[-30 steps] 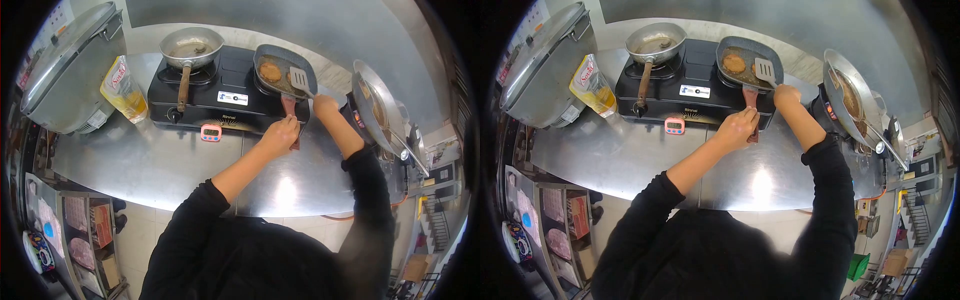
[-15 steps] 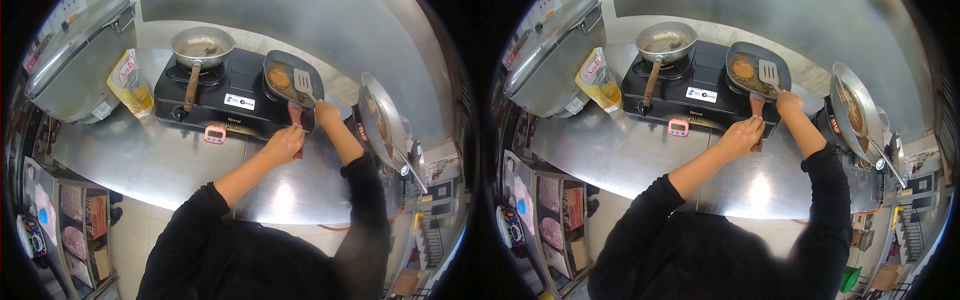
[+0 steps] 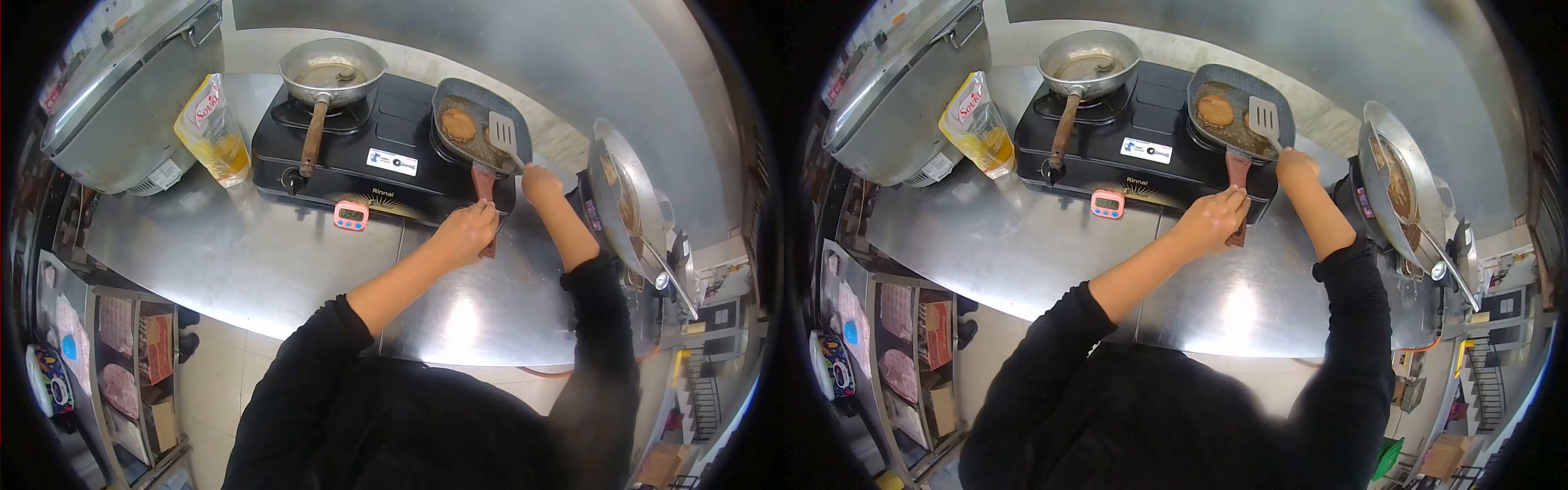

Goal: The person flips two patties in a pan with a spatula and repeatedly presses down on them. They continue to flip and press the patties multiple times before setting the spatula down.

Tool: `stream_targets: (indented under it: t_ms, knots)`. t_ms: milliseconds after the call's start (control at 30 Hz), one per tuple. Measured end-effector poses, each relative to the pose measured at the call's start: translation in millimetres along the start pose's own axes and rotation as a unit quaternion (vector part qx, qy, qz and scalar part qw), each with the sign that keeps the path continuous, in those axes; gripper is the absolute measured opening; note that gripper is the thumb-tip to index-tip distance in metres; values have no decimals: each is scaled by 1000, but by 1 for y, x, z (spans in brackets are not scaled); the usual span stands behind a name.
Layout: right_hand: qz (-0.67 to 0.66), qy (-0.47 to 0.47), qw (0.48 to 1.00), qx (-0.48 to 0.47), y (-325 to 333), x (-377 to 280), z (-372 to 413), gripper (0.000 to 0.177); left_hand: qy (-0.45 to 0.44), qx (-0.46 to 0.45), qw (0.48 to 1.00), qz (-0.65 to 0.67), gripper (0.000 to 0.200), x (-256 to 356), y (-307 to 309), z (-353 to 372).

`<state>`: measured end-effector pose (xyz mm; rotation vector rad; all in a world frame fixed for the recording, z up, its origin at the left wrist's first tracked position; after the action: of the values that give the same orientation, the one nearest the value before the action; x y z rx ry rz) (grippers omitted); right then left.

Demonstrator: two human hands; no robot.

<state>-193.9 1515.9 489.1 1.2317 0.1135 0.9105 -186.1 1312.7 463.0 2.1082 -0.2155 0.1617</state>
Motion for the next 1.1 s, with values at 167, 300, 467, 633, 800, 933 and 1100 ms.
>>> stream_targets:
  t_ms: [167,300,467,633,800,933,1100]
  knots:
    - [64,45,997,16,15,11,-14,28,1,-11,1000,-11,58,0,0,-2]
    - [54,22,998,-6,34,8,-18,28,11,-25,1000,4,63,-1,-1,-3]
    - [9,-24,1000,-13,13,-10,-10,29,14,-10,1000,3,63,-1,-1,-1]
    - [54,26,998,5,32,-2,-10,27,17,-21,1000,-2,59,-1,-1,-1]
    - [74,0,997,-28,38,-1,-19,27,16,-13,1000,11,59,-2,1,0]
    - [4,-30,1000,-5,9,-7,-19,27,12,-8,1000,12,58,-1,6,-1]
    - [31,9,999,-12,32,-3,-18,31,11,-11,1000,0,59,-2,0,-1]
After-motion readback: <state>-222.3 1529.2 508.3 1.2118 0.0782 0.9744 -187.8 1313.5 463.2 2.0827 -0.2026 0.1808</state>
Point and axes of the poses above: each hand's wrist, its own z-axis away from the middle knuckle, its own y-axis out of the back of the hand, x = y × z, the point moved 6 cm from there along -z, towards the middle knuckle, and after that the axes turned 14 degrees about -x, right-handed, at the moved point
